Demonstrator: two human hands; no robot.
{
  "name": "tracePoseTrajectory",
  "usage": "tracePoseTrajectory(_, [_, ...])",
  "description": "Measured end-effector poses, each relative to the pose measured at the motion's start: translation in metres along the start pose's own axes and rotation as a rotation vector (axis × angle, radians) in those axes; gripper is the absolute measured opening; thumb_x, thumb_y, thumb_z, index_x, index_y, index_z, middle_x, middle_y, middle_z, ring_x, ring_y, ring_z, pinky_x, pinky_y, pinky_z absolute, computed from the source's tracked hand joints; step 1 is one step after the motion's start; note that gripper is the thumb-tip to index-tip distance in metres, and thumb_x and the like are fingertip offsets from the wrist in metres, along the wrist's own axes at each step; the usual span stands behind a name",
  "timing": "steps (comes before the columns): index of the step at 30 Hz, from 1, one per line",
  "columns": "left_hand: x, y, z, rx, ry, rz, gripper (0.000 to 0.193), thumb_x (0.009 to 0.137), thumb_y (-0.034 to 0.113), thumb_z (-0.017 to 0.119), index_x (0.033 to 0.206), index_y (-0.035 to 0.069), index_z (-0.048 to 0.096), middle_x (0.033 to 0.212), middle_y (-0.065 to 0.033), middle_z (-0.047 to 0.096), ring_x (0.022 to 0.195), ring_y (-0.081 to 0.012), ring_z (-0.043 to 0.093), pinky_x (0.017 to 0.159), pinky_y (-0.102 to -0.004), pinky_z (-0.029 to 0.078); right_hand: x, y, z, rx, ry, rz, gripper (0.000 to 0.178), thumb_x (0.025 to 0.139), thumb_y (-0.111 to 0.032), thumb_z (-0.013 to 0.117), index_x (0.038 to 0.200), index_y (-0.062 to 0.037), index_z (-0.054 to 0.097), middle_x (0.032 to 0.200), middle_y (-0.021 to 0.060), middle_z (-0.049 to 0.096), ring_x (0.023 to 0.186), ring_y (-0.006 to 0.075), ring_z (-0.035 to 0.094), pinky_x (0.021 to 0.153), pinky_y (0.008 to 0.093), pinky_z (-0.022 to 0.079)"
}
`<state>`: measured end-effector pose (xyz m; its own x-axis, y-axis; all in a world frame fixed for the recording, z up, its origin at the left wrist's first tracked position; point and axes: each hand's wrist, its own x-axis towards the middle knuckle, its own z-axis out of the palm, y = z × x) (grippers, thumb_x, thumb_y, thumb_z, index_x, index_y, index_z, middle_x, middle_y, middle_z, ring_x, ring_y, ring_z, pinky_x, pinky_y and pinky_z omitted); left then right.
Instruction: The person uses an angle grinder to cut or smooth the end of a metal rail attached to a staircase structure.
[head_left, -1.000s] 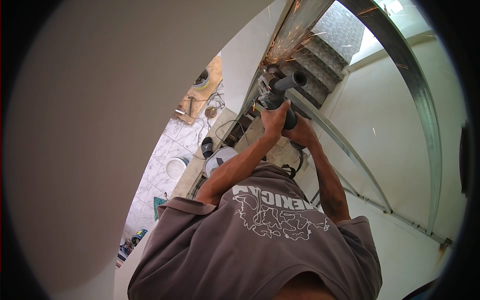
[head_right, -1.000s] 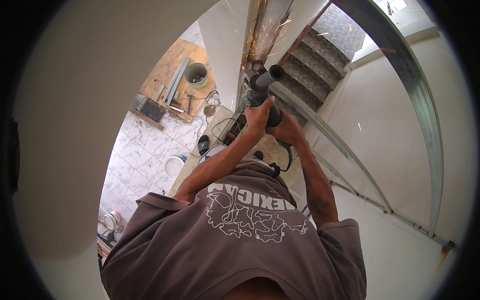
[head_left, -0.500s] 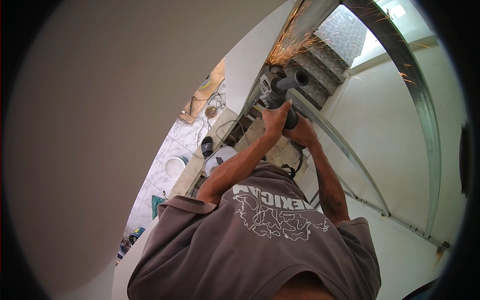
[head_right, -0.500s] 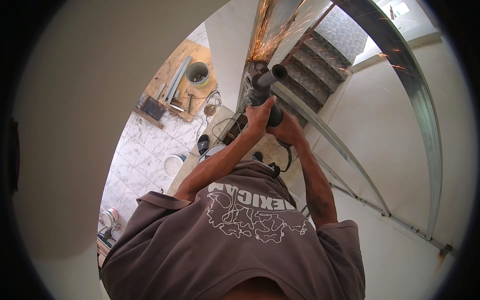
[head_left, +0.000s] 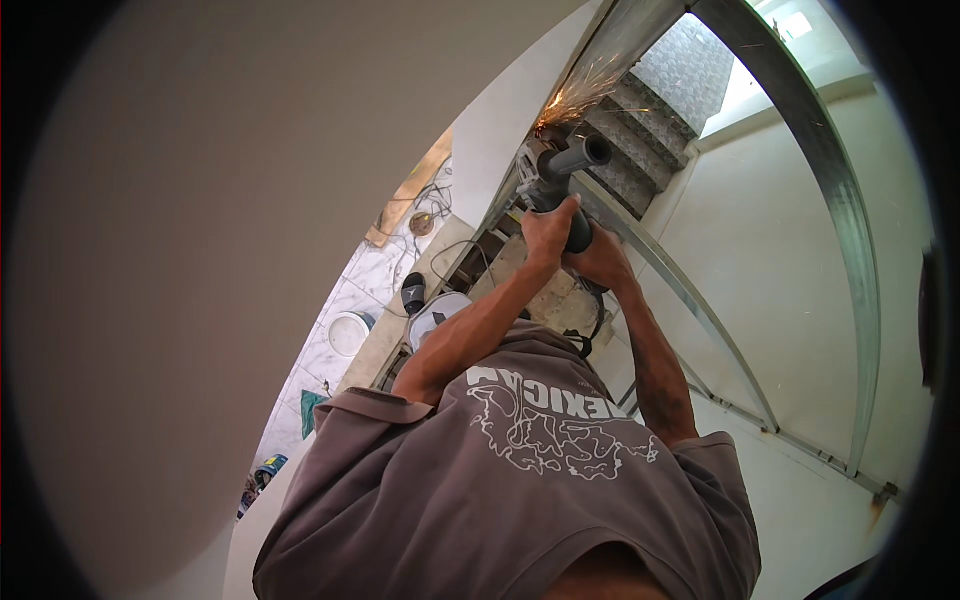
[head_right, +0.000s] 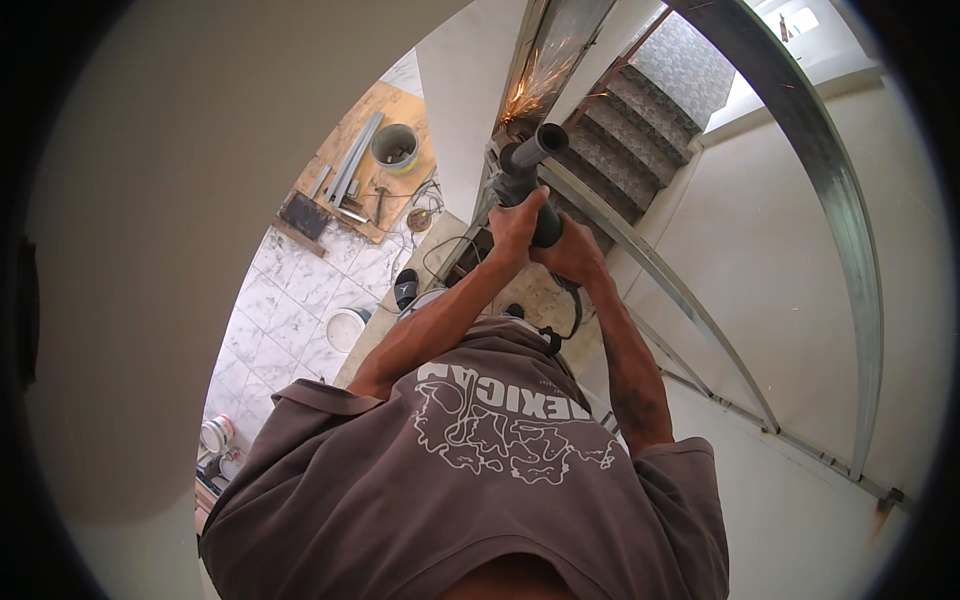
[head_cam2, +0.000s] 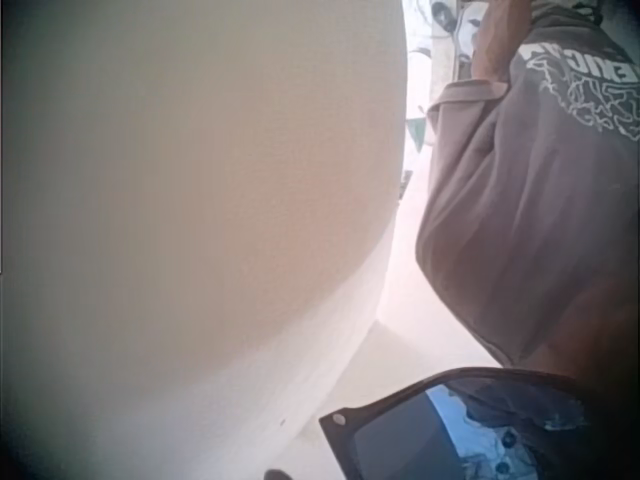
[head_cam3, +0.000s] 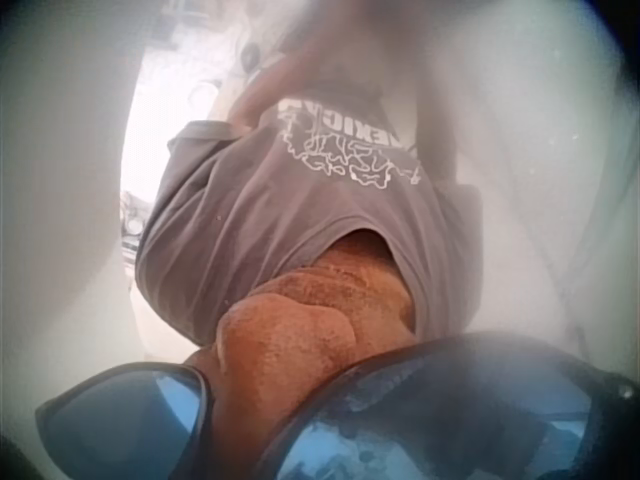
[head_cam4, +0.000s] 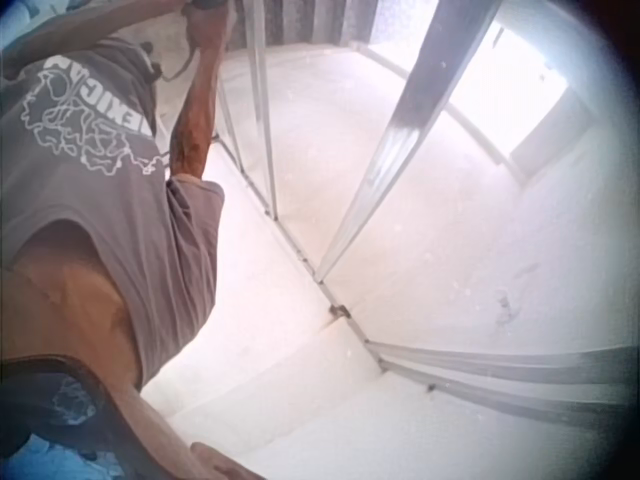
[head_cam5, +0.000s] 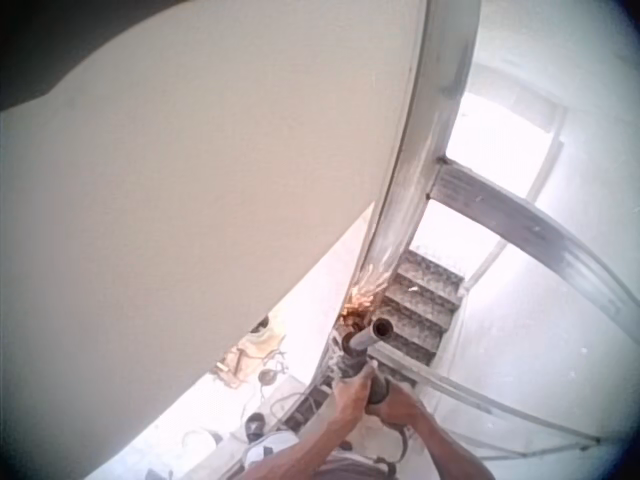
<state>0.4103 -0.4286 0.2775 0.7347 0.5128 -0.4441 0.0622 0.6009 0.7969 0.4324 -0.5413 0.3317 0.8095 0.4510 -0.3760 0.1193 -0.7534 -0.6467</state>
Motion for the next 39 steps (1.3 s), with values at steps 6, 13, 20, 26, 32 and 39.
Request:
tracePoseTrajectory(6, [-0.002, 0.0, 0.001, 0.027, 0.008, -0.025, 0.032, 0.076, 0.022, 0.082, 0.095, 0.0, 0.07, 0.09, -0.0047, 0.068, 0.078, -0.0146, 0.064, 0.073, -0.0311, 0.052, 0.0, 0.004, 0.002, 0.008, 0.035, -0.029, 0.065, 0.065, -0.036, 0.082, 0.116, -0.0011, 0.063, 0.102, 0.0199, 0.072, 0.099, 0.0358, 0.071, 0.084, 0.0418, 0.053])
tracePoseTrajectory(13, [-0.001, -0.003, 0.001, -0.016, 0.011, 0.003, 0.032, 0.076, 0.024, 0.082, 0.093, -0.001, 0.071, 0.083, -0.003, 0.066, 0.067, -0.0116, 0.059, 0.063, -0.031, 0.049, 0.001, 0.007, 0.004, -0.015, 0.036, -0.028, 0.065, 0.064, -0.036, 0.083, 0.113, 0.0022, 0.063, 0.101, 0.0221, 0.072, 0.098, 0.0359, 0.071, 0.084, 0.0418, 0.053])
tracePoseTrajectory(20, [0.001, -0.002, 0.0, -0.006, -0.006, -0.071, 0.034, 0.076, 0.025, 0.082, 0.095, 0.0, 0.071, 0.085, -0.0031, 0.066, 0.071, -0.0127, 0.061, 0.064, -0.0312, 0.049, 0.002, 0.005, 0.002, -0.05, 0.051, -0.014, 0.064, 0.064, -0.036, 0.083, 0.112, 0.0027, 0.064, 0.099, 0.0223, 0.072, 0.097, 0.0363, 0.071, 0.082, 0.0421, 0.054])
tracePoseTrajectory(26, [-0.001, -0.008, 0.002, -0.018, -0.006, -0.028, 0.034, 0.076, 0.026, 0.082, 0.095, 0.0, 0.071, 0.087, -0.0039, 0.067, 0.071, -0.0126, 0.062, 0.063, -0.0302, 0.049, 0.002, 0.014, 0.005, -0.082, 0.06, -0.003, 0.065, 0.064, -0.036, 0.083, 0.111, 0.0032, 0.063, 0.1, 0.0228, 0.072, 0.098, 0.038, 0.07, 0.084, 0.0432, 0.054])
tracePoseTrajectory(32, [0.003, -0.009, 0.0, -0.024, -0.02, -0.044, 0.033, 0.076, 0.024, 0.082, 0.097, 0.0, 0.071, 0.091, -0.0043, 0.068, 0.077, -0.0146, 0.064, 0.071, -0.0322, 0.051, 0.002, 0.011, 0.005, -0.03, 0.057, -0.003, 0.064, 0.064, -0.036, 0.082, 0.113, 0.0008, 0.064, 0.102, 0.0234, 0.072, 0.099, 0.0381, 0.07, 0.084, 0.0428, 0.054])
tracePoseTrajectory(39, [-0.009, -0.006, 0.002, 0.065, -0.011, -0.031, 0.033, 0.076, 0.023, 0.082, 0.097, 0.0, 0.071, 0.089, -0.0043, 0.068, 0.077, -0.0145, 0.064, 0.072, -0.0321, 0.052, -0.006, 0.017, 0.006, 0.011, 0.058, 0.015, 0.066, 0.064, -0.037, 0.083, 0.114, 0.0014, 0.063, 0.105, 0.0236, 0.071, 0.102, 0.0375, 0.069, 0.085, 0.0431, 0.053])
